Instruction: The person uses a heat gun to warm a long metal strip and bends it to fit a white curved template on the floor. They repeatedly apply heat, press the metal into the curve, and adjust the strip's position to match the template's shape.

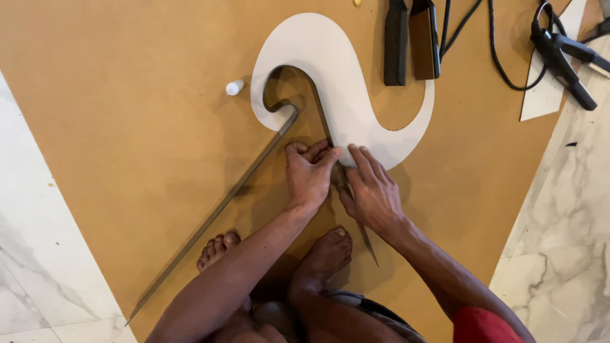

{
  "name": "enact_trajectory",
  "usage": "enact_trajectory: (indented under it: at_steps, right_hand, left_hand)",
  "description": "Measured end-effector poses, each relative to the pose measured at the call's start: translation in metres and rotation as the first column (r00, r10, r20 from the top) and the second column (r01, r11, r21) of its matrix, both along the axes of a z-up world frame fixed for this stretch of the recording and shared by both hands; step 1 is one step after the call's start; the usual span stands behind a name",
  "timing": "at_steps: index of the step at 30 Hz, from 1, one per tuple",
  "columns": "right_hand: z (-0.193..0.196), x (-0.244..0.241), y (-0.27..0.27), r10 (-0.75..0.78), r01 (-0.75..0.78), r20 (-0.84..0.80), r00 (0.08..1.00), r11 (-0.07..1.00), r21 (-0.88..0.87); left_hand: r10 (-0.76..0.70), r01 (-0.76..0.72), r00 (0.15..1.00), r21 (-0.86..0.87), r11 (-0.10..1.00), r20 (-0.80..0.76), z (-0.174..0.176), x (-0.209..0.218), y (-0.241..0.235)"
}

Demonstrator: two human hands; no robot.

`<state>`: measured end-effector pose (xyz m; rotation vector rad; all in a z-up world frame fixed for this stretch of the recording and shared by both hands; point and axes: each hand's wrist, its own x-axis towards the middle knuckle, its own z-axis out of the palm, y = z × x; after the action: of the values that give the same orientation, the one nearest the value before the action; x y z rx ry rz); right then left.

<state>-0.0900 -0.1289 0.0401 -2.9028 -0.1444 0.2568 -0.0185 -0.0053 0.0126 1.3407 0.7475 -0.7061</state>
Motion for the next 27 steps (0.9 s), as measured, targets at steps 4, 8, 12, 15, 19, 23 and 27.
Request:
enact_trajectory:
  at_steps: [4, 8, 12, 15, 19, 23, 27]
  right_hand:
    - [0.014, -0.01, -0.008, 0.051, -0.051, -0.091, 0.995, 0.999, 0.003]
    - [0.008, -0.022, -0.021, 0.18, -0.18, -0.012, 0.984, 0.984, -0.001]
    - [0.0, -0.019, -0.03, 0.227, -0.227, 0.021, 0.974, 0.974, 0.009]
    - [-0.004, -0.018, -0.038, 0.27, -0.27, 0.03, 0.963, 0.963, 0.014]
    - [0.001, -0.012, -0.04, 0.317, -0.319, 0.053, 0.947, 0.947, 0.033]
    - [-0.002, -0.009, -0.045, 0.361, -0.367, 0.121, 0.925, 0.93, 0.022]
    - [-0.009, -0.011, -0.048, 0.367, -0.374, 0.143, 0.919, 0.927, 0.027]
  left_hand:
    - [-0.011, 0.011, 1.0, 0.016, 1.0, -0.014, 0.009, 0.004, 0.002]
    - [0.017, -0.017, 1.0, -0.012, 1.0, 0.0, 0.007, 0.003, 0.001]
    - [-0.006, 0.006, 1.0, -0.015, 1.0, 0.003, 0.01, 0.004, 0.003]
    - [0.02, -0.02, 1.0, -0.057, 0.998, -0.004, 0.01, 0.005, 0.004]
    - [0.052, -0.051, 0.999, -0.098, 0.994, 0.003, 0.005, 0.002, 0.006]
    - [0.074, -0.072, 0.997, -0.113, 0.991, 0.019, -0.001, -0.001, 0.006]
    - [0.093, -0.09, 0.995, -0.14, 0.986, 0.021, 0.002, 0.001, 0.006]
